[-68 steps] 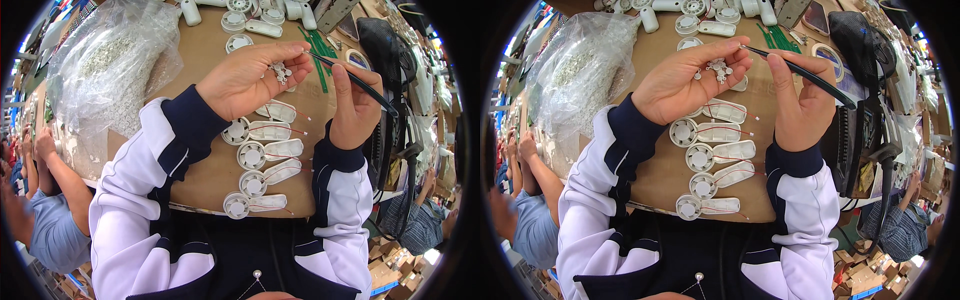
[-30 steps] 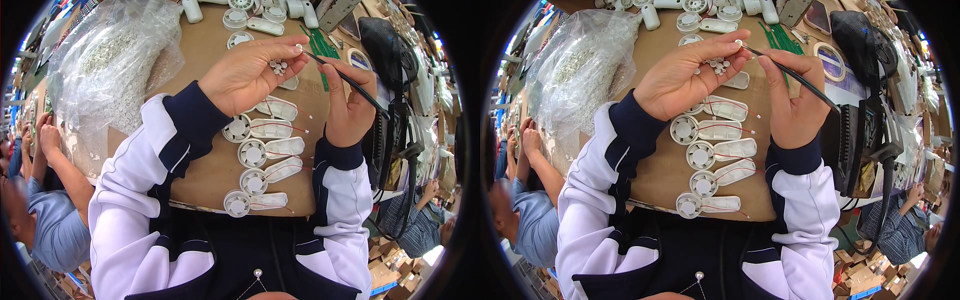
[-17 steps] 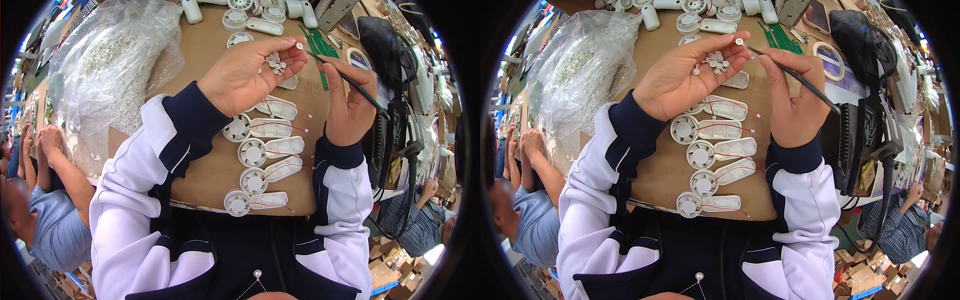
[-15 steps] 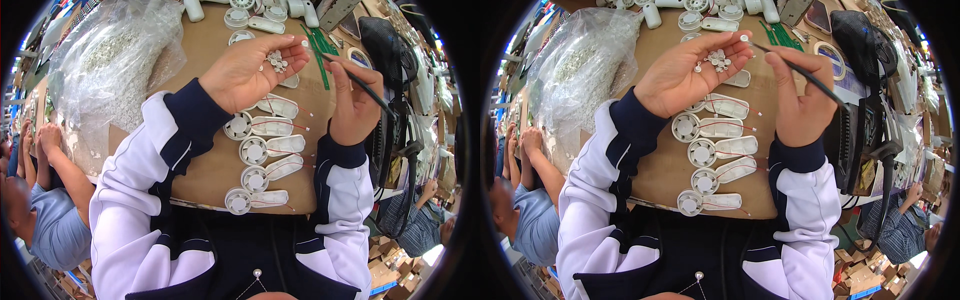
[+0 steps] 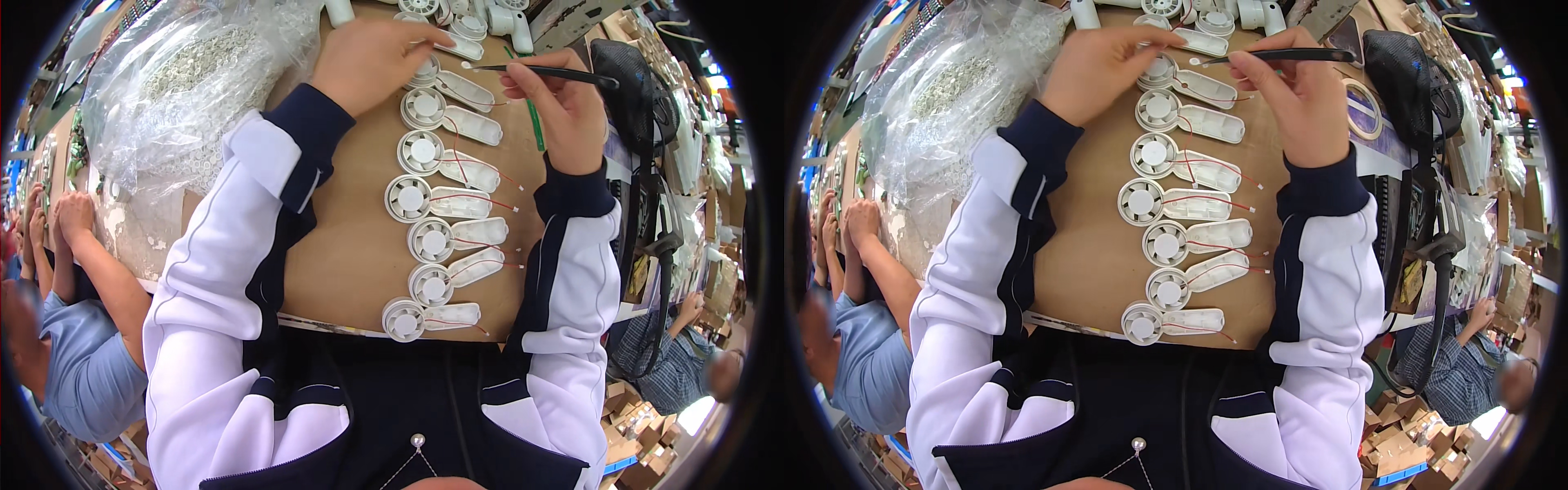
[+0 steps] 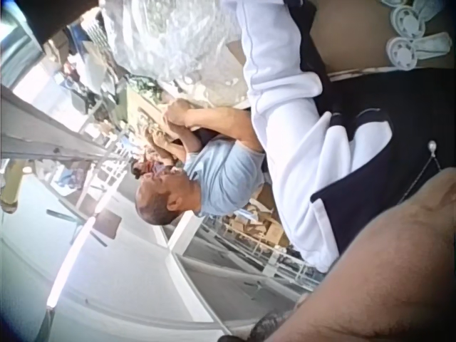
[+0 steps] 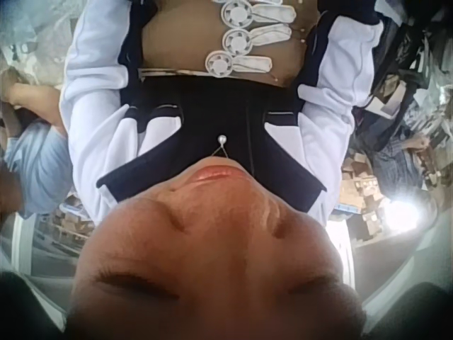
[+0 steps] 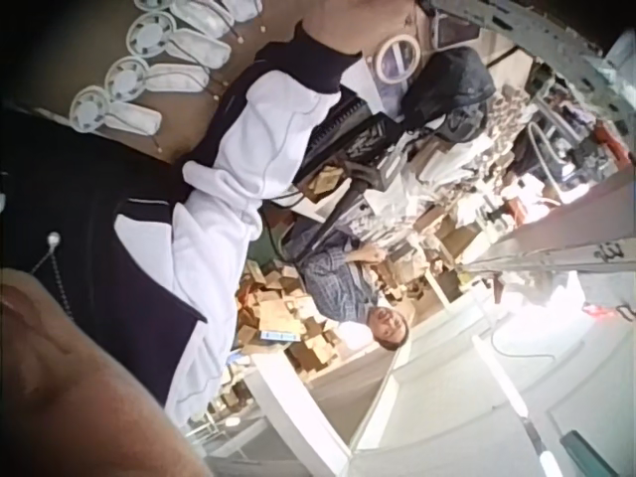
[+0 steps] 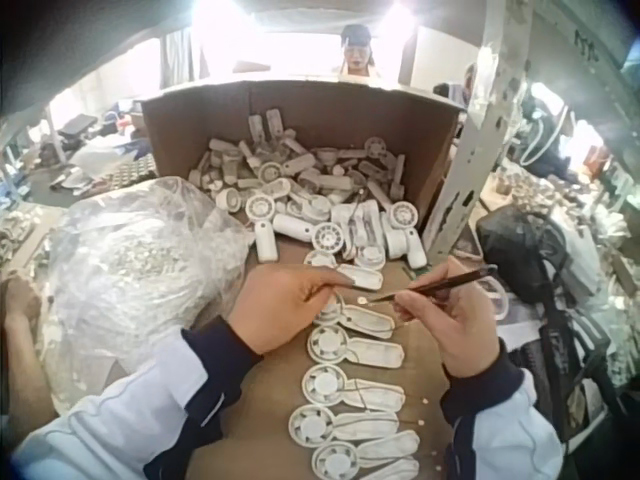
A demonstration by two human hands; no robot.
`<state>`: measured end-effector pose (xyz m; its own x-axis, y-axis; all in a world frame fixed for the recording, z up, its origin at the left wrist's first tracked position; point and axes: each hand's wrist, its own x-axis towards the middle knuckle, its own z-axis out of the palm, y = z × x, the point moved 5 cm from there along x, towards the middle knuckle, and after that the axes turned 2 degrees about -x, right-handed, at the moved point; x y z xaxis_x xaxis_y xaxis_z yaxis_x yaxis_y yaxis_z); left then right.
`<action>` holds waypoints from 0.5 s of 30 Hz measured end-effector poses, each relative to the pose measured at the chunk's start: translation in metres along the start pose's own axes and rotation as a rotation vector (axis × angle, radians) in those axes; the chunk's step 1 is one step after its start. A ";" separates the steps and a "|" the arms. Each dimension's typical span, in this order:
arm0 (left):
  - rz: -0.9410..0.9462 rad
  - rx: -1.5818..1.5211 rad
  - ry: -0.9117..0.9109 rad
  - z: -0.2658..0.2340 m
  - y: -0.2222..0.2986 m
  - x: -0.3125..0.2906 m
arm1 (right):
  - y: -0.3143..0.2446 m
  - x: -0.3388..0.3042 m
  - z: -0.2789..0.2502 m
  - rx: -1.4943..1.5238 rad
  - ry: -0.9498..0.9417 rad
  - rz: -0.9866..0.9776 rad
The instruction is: Assembling small electronic components into plastic housings and soldering wires.
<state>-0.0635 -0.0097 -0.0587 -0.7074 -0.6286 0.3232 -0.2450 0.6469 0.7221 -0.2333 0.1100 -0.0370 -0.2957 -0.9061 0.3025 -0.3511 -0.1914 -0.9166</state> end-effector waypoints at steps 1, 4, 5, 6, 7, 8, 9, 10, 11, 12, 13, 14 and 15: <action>0.109 0.302 -0.021 0.002 0.002 -0.002 | 0.007 0.001 0.003 0.016 -0.036 0.023; 0.214 0.351 0.085 0.006 -0.001 -0.005 | 0.024 0.003 0.010 0.020 -0.058 0.077; 0.271 0.374 0.136 0.008 0.000 -0.006 | 0.029 0.002 0.011 0.021 -0.066 0.104; 0.328 0.397 0.187 0.008 0.001 -0.007 | 0.033 0.002 0.011 0.022 -0.072 0.131; 0.330 0.394 0.181 0.010 0.001 -0.006 | 0.036 0.003 0.011 0.022 -0.068 0.135; 0.302 0.417 0.152 0.011 0.000 -0.005 | 0.037 0.003 0.012 -0.004 -0.081 0.130; 0.273 0.441 0.123 0.012 0.000 -0.005 | 0.038 0.003 0.013 -0.030 -0.095 0.124; 0.246 0.464 0.095 0.013 -0.001 -0.005 | 0.039 0.003 0.014 -0.057 -0.109 0.118; 0.218 0.488 0.066 0.014 -0.003 -0.005 | 0.040 0.003 0.016 -0.083 -0.122 0.113; 0.220 0.488 0.063 0.014 -0.002 -0.005 | 0.041 0.003 0.016 -0.082 -0.119 0.114; 0.224 0.488 0.058 0.015 -0.002 -0.005 | 0.042 0.003 0.016 -0.093 -0.104 0.096; 0.227 0.488 0.053 0.015 -0.002 -0.004 | 0.043 0.002 0.017 -0.103 -0.090 0.077; 0.230 0.488 0.049 0.015 -0.002 -0.004 | 0.043 0.002 0.017 -0.114 -0.075 0.059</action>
<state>-0.0703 -0.0014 -0.0706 -0.7502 -0.4587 0.4763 -0.3748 0.8884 0.2651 -0.2343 0.0938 -0.0802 -0.2527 -0.9412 0.2244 -0.4354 -0.0966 -0.8951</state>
